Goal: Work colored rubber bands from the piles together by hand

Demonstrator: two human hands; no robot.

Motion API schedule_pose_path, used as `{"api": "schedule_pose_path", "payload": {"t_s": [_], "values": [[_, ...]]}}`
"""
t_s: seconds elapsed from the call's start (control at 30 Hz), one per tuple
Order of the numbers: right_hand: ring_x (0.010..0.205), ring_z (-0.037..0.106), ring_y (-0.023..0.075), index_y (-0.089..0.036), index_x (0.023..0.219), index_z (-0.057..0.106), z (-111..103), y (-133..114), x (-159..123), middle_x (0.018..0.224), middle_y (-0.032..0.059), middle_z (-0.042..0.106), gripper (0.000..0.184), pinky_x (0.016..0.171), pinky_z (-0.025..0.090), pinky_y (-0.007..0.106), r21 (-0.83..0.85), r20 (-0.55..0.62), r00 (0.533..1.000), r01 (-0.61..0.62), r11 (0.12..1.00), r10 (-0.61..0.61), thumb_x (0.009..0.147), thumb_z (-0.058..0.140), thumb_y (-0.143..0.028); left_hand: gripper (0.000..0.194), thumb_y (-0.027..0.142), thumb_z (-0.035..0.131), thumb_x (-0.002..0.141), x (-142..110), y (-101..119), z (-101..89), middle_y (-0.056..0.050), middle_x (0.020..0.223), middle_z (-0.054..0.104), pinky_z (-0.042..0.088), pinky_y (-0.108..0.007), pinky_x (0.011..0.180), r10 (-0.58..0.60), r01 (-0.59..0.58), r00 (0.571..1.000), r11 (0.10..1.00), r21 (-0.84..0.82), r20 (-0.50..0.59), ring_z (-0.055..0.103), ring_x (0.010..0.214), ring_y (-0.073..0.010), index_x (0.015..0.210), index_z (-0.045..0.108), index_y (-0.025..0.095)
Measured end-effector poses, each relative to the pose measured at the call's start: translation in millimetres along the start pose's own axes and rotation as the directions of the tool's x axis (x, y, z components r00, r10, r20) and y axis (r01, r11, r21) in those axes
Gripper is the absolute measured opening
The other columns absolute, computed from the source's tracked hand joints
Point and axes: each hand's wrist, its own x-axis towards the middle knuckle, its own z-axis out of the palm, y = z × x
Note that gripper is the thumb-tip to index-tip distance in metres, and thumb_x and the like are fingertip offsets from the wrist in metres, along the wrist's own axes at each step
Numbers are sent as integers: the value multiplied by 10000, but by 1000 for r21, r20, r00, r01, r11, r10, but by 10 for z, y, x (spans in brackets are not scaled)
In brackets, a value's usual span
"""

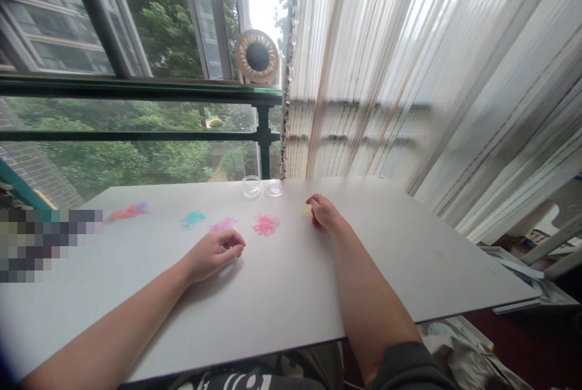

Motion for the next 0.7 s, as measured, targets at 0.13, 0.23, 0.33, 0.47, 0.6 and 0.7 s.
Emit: {"api": "schedule_pose_path", "payload": {"t_s": [0.13, 0.23, 0.33, 0.47, 0.6, 0.7], "values": [[333, 436, 82, -180, 800, 503, 10, 39, 86, 438, -80, 382, 85, 351, 405, 196, 2, -101, 994, 45, 999, -44, 778, 424, -200, 185, 331, 488, 797, 3, -1, 4, 1, 755, 666, 422, -238, 620, 2, -2, 1000, 1000, 2, -3, 578, 724, -145, 823, 604, 189], [346, 399, 73, -178, 770, 496, -22, 51, 137, 457, -78, 367, 92, 384, 453, 221, 6, -181, 980, 85, 996, -82, 757, 408, -199, 184, 327, 487, 796, 2, 13, 3, 0, 752, 667, 423, -238, 619, 2, -2, 1000, 1000, 6, -4, 578, 723, -146, 819, 604, 188], [370, 378, 72, -177, 735, 503, -49, 44, 152, 468, -69, 371, 98, 400, 473, 237, 3, -241, 963, 122, 992, -118, 727, 413, -214, 182, 320, 486, 794, 3, 24, -2, -4, 757, 670, 427, -236, 621, 8, -8, 1000, 1000, 8, -4, 581, 724, -146, 816, 607, 185], [387, 371, 81, -181, 704, 516, -58, 4, 127, 462, -64, 370, 122, 390, 453, 234, -17, -293, 942, 163, 986, -161, 709, 418, -254, 181, 310, 492, 786, 18, 3, -12, -9, 756, 675, 431, -234, 621, 19, -19, 1000, 1000, 8, -3, 586, 713, -144, 812, 618, 183], [384, 360, 88, -182, 688, 529, 46, -84, 11, 441, -65, 356, 143, 379, 389, 220, -21, -275, 938, 215, 976, -212, 707, 449, -299, 175, 293, 513, 768, 18, -26, 6, -18, 770, 679, 440, -232, 646, 38, -38, 999, 999, 1, -13, 585, 702, -137, 802, 639, 176], [385, 323, 88, -176, 664, 527, 274, -175, -164, 429, -62, 338, 208, 378, 294, 219, -113, -145, 939, 297, 948, -311, 741, 458, -357, 155, 261, 534, 750, 3, -40, 42, -18, 739, 683, 442, -225, 662, 51, -53, 997, 998, -21, -53, 587, 692, -127, 797, 649, 168]]}}
